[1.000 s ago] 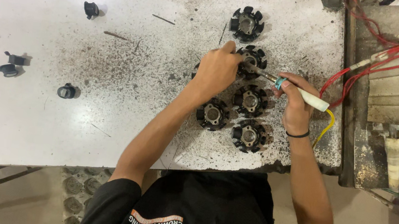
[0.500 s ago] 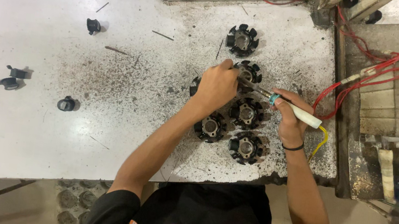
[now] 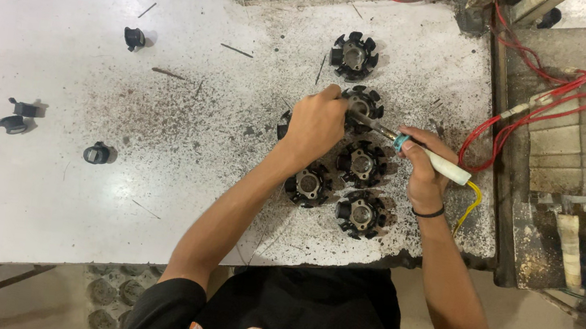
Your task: The person solders small black components arranged in rows on a workbench, holding each part with one hand while applying a soldering iron with the other. Finished parts are set aside and placed into a molded tray, and the person continues soldering additional parts laid out on the bench.
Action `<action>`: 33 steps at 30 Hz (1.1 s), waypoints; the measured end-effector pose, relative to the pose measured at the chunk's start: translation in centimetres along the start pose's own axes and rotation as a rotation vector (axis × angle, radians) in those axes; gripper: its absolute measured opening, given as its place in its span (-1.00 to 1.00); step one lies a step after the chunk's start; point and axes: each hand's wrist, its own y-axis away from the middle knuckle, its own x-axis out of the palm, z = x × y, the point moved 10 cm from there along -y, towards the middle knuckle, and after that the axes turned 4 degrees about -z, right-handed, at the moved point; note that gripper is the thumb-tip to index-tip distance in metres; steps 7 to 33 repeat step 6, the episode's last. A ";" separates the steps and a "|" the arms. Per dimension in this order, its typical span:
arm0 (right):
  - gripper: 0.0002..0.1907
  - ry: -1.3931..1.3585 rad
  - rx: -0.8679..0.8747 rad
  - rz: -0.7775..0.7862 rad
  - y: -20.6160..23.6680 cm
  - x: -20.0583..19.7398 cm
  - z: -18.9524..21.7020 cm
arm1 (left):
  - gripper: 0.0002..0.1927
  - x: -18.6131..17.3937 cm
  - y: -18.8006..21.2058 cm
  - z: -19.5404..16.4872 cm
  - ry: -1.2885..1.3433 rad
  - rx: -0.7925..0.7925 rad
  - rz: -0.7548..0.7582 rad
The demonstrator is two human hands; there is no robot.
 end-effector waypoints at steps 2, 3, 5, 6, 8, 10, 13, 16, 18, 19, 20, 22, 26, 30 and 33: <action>-0.74 -0.019 -0.011 -0.026 -0.1 -0.1 0.0 | -0.81 0.0 0.1 0.1 -0.007 0.000 0.000; -0.74 -0.006 -0.008 -0.009 -0.1 0.1 0.0 | -0.78 0.0 0.0 0.1 -0.012 -0.005 0.002; -0.74 0.023 -0.001 0.025 0.1 0.2 0.1 | -0.76 0.2 0.0 0.1 -0.020 -0.013 0.011; -0.74 0.015 -0.006 0.016 0.0 0.1 0.2 | -0.77 0.3 0.0 0.2 -0.024 -0.016 0.018; -0.74 0.015 -0.006 0.016 0.0 0.1 0.2 | -0.77 0.3 0.0 0.2 -0.024 -0.016 0.018; -0.74 0.015 -0.006 0.016 0.0 0.1 0.2 | -0.77 0.3 0.0 0.2 -0.024 -0.016 0.018; -0.74 0.015 -0.006 0.016 0.0 0.1 0.2 | -0.77 0.3 0.0 0.2 -0.024 -0.016 0.018; -0.74 0.015 -0.006 0.016 0.0 0.1 0.2 | -0.77 0.3 0.0 0.2 -0.024 -0.016 0.018; -0.74 0.015 -0.006 0.016 0.0 0.1 0.2 | -0.77 0.3 0.0 0.2 -0.024 -0.016 0.018; -0.74 0.015 -0.006 0.016 0.0 0.1 0.2 | -0.77 0.3 0.0 0.2 -0.024 -0.016 0.018; -0.74 0.015 -0.006 0.016 0.0 0.1 0.2 | -0.77 0.3 0.0 0.2 -0.024 -0.016 0.018; -0.74 0.015 -0.006 0.016 0.0 0.1 0.2 | -0.77 0.3 0.0 0.2 -0.024 -0.016 0.018; -0.74 0.015 -0.006 0.016 0.0 0.1 0.2 | -0.77 0.3 0.0 0.2 -0.024 -0.016 0.018; -0.74 0.015 -0.006 0.016 0.0 0.1 0.2 | -0.77 0.3 0.0 0.2 -0.024 -0.016 0.018; -0.74 0.015 -0.006 0.016 0.0 0.1 0.2 | -0.77 0.3 0.0 0.2 -0.024 -0.016 0.018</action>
